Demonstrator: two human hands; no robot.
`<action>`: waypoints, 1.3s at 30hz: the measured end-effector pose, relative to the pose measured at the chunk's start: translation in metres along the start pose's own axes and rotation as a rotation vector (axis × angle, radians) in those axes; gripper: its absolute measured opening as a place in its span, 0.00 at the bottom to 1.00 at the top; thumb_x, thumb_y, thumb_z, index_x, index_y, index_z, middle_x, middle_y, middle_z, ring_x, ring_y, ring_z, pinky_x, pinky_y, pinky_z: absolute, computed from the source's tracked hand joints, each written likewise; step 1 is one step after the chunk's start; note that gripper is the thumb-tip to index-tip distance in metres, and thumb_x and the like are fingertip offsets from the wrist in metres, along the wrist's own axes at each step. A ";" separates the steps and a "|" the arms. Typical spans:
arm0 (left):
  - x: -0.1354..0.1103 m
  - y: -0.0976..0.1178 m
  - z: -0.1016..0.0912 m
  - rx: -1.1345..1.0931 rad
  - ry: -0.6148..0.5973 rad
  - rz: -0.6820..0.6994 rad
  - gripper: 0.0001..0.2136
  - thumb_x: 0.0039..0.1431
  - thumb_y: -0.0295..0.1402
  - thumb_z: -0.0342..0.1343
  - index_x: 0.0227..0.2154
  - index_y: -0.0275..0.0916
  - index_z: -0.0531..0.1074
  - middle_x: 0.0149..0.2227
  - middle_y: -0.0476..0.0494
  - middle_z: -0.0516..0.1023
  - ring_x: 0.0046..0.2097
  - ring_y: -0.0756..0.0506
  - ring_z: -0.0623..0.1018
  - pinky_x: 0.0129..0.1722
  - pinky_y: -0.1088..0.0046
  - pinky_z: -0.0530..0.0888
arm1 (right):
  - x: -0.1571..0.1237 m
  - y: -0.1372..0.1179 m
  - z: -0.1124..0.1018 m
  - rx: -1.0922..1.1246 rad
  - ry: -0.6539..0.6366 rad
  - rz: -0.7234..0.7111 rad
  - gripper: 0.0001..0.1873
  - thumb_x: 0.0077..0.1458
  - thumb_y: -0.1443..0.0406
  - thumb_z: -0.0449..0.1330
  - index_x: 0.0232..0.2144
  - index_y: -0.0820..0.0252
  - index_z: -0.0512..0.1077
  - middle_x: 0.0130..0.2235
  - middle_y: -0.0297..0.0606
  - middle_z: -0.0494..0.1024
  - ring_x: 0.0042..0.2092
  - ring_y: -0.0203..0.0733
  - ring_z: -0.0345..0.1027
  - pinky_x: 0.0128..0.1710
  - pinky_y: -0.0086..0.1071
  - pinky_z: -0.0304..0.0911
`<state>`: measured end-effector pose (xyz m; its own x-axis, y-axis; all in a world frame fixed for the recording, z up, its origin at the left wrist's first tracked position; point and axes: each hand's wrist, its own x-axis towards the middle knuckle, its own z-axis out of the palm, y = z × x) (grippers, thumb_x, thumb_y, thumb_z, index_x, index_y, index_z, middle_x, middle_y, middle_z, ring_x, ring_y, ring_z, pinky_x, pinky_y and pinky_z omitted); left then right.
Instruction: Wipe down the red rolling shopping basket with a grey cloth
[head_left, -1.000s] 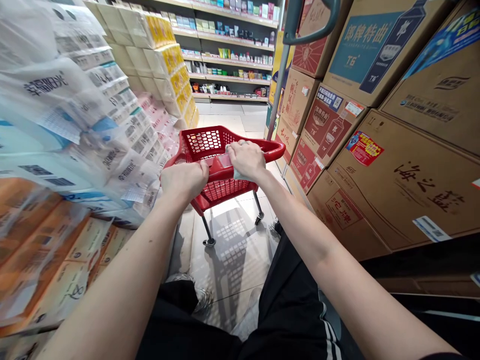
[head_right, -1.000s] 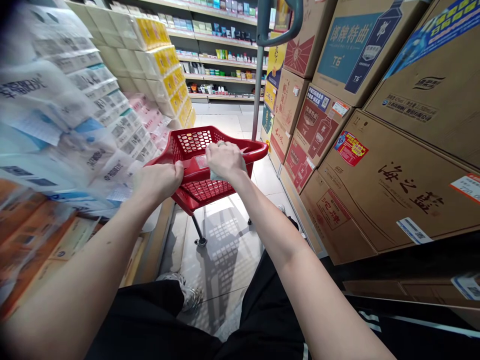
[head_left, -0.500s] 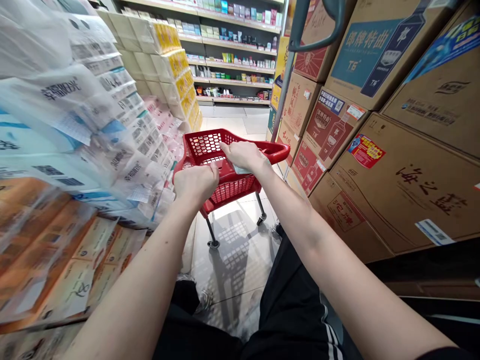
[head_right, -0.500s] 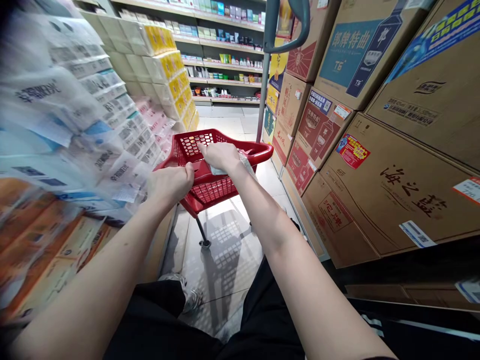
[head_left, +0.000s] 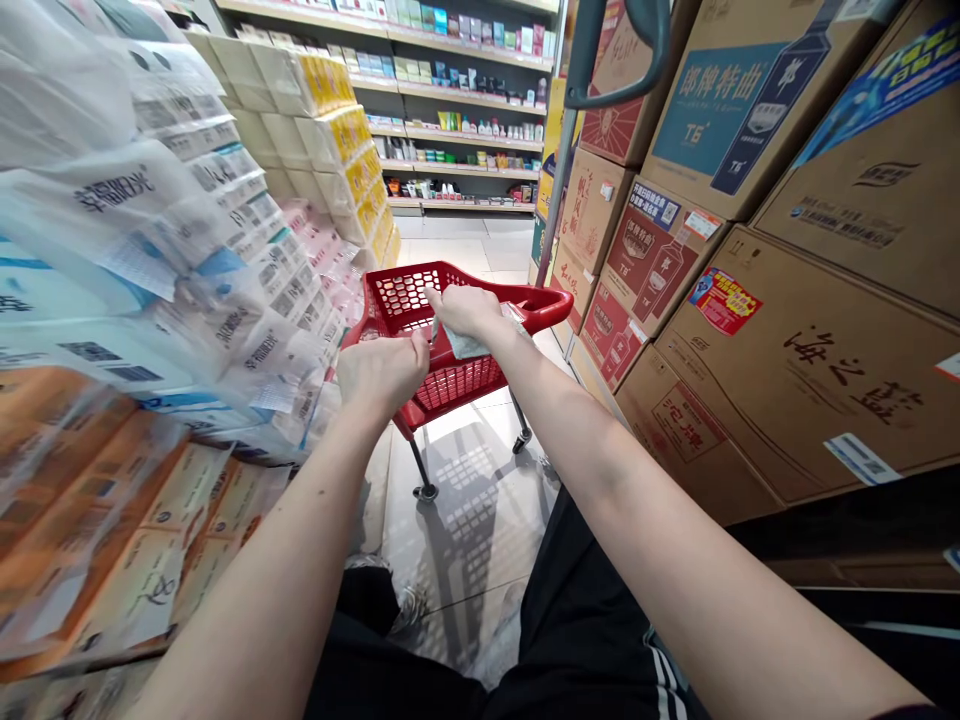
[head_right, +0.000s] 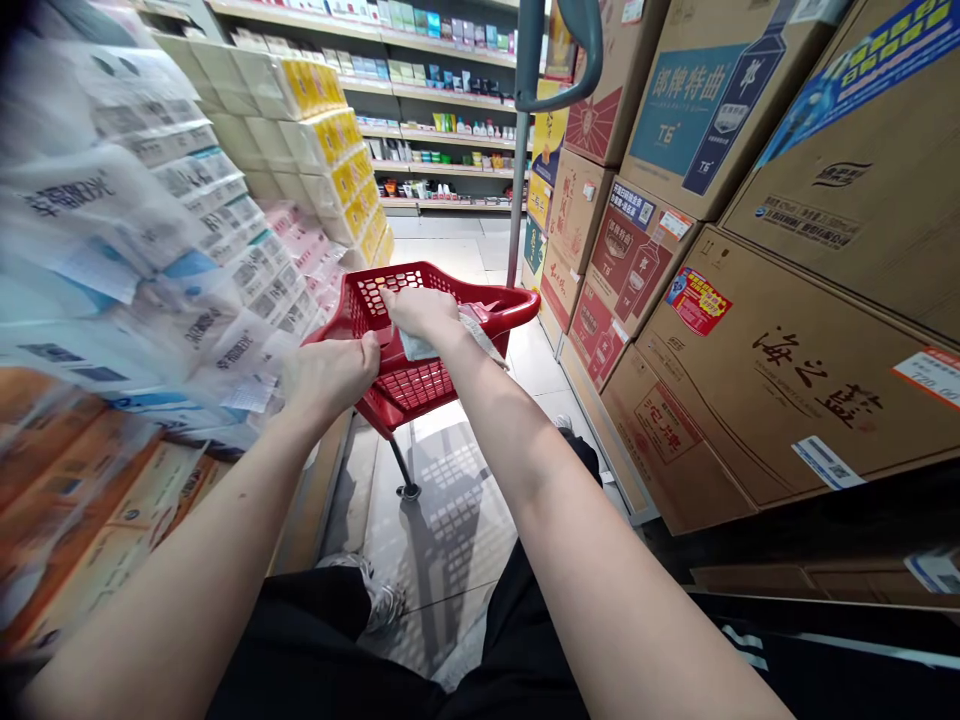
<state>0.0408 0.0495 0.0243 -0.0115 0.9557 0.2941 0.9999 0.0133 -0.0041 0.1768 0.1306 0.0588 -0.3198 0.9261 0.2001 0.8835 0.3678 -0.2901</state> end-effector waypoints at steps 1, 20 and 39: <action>-0.001 0.001 -0.001 0.001 -0.002 0.000 0.36 0.64 0.45 0.26 0.37 0.29 0.81 0.36 0.25 0.81 0.43 0.32 0.79 0.39 0.59 0.70 | 0.004 0.002 -0.001 0.010 -0.017 0.023 0.38 0.66 0.44 0.38 0.49 0.66 0.74 0.47 0.51 0.80 0.51 0.52 0.73 0.53 0.42 0.64; -0.001 0.005 -0.003 -0.011 0.006 -0.026 0.36 0.64 0.44 0.26 0.38 0.28 0.80 0.37 0.25 0.81 0.44 0.33 0.79 0.40 0.60 0.70 | -0.037 0.054 -0.005 -0.037 0.107 0.127 0.31 0.71 0.56 0.33 0.47 0.59 0.74 0.48 0.44 0.79 0.49 0.48 0.72 0.50 0.39 0.64; -0.001 0.004 -0.001 0.002 0.035 -0.048 0.36 0.65 0.44 0.24 0.39 0.27 0.79 0.36 0.24 0.80 0.42 0.32 0.79 0.39 0.59 0.69 | -0.028 0.019 0.002 -0.064 0.077 0.072 0.27 0.70 0.59 0.38 0.48 0.62 0.75 0.51 0.48 0.78 0.54 0.54 0.71 0.56 0.47 0.59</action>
<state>0.0451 0.0479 0.0248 -0.0592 0.9430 0.3274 0.9982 0.0594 0.0092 0.2014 0.1119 0.0456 -0.2298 0.9399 0.2526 0.9241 0.2921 -0.2463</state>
